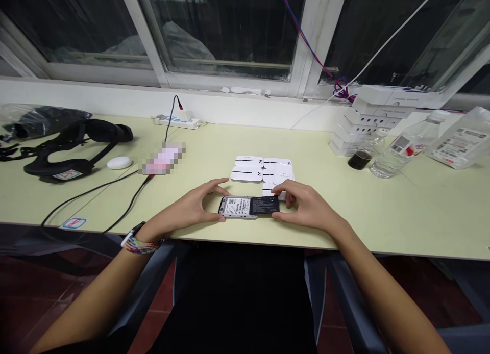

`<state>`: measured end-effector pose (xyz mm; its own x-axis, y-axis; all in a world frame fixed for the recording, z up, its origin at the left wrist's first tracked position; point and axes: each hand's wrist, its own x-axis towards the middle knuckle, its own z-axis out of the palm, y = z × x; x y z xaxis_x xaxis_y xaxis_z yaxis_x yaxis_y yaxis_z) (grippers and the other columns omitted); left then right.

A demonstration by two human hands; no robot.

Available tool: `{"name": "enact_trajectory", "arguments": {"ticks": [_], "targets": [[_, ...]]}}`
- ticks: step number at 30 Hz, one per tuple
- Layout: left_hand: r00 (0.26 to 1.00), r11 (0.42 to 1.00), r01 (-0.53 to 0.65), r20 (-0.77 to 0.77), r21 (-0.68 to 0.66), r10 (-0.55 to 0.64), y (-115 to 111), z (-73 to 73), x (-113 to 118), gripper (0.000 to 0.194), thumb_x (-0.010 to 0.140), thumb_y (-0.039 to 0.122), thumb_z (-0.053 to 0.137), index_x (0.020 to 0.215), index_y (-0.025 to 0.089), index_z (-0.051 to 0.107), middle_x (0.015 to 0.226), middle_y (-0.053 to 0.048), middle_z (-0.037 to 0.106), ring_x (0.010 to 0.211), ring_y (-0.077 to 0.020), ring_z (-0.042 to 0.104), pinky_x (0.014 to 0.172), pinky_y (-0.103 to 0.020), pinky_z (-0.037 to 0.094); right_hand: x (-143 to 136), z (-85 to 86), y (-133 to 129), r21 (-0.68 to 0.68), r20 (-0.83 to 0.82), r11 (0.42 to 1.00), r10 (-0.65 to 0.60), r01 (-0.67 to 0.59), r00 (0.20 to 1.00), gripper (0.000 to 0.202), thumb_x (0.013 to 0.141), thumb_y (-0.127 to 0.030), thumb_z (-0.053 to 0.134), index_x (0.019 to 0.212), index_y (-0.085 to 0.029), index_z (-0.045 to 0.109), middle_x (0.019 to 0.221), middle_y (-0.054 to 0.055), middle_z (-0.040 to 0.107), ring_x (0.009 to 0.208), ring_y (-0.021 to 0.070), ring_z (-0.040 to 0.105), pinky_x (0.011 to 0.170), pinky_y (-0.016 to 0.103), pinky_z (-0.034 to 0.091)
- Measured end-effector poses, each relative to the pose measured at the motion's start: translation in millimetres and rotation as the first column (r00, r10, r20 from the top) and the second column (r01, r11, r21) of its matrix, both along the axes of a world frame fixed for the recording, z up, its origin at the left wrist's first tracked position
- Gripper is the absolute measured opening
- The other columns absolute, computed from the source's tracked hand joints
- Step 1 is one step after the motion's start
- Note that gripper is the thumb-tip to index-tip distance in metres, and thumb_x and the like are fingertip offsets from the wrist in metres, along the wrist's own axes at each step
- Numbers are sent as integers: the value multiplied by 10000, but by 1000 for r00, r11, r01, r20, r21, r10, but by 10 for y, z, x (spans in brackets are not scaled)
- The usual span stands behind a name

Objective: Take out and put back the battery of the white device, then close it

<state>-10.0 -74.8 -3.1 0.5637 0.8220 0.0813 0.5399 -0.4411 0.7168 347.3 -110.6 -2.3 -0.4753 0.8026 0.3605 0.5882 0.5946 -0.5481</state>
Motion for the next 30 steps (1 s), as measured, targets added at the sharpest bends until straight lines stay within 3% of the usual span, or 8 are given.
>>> {"name": "enact_trajectory", "arguments": {"ticks": [8,15,19,24,26,30], "targets": [[1000,1000,7,10,10,-7,10,-18,-13,951,820,332,910,1628,337,409,1409,-32,719,1395,-305,617,1227,-479,415,-145,126,60,66,-21,998,-3,4,1000,431,865,-332,844,1251,-290,658,1108,26,738,731,176,615,716,372,557],[1000,1000,-1,12,-5,1,-12,15,6,949,823,349,904,1630,328,407,1402,-43,727,1374,-312,634,1222,-486,424,-630,326,238,91,-62,989,125,-119,990,555,845,-301,846,1350,-273,619,1165,48,707,939,229,658,857,409,563],[1000,1000,9,24,1,-9,-14,14,2,931,838,378,896,1631,332,409,1414,-52,717,1376,-314,636,1228,-484,428,-905,293,334,40,-44,984,176,-174,983,543,868,-311,812,1366,-253,607,1188,65,689,1048,252,661,914,415,548],[1000,999,24,18,22,-25,-14,18,-10,912,856,411,887,1635,350,417,1432,-59,707,1394,-324,626,1223,-488,438,-1041,161,362,-62,12,978,200,-199,980,626,862,-372,850,1417,-282,577,1210,72,718,1139,288,663,938,433,540],[999,999,37,23,20,-37,-18,27,-8,910,862,422,883,1638,362,411,1457,-58,693,1419,-324,607,1230,-495,430,-1055,122,341,-74,39,975,212,-209,976,540,884,-353,842,1368,-293,610,1199,67,730,1156,290,655,935,429,536],[1000,999,24,4,29,-24,-27,45,8,926,843,429,893,1630,351,411,1442,-67,705,1420,-336,604,1232,-519,418,-1034,62,294,-19,60,972,234,-234,970,156,957,-341,800,1081,-273,734,1104,57,741,1095,273,626,931,422,520]]}}
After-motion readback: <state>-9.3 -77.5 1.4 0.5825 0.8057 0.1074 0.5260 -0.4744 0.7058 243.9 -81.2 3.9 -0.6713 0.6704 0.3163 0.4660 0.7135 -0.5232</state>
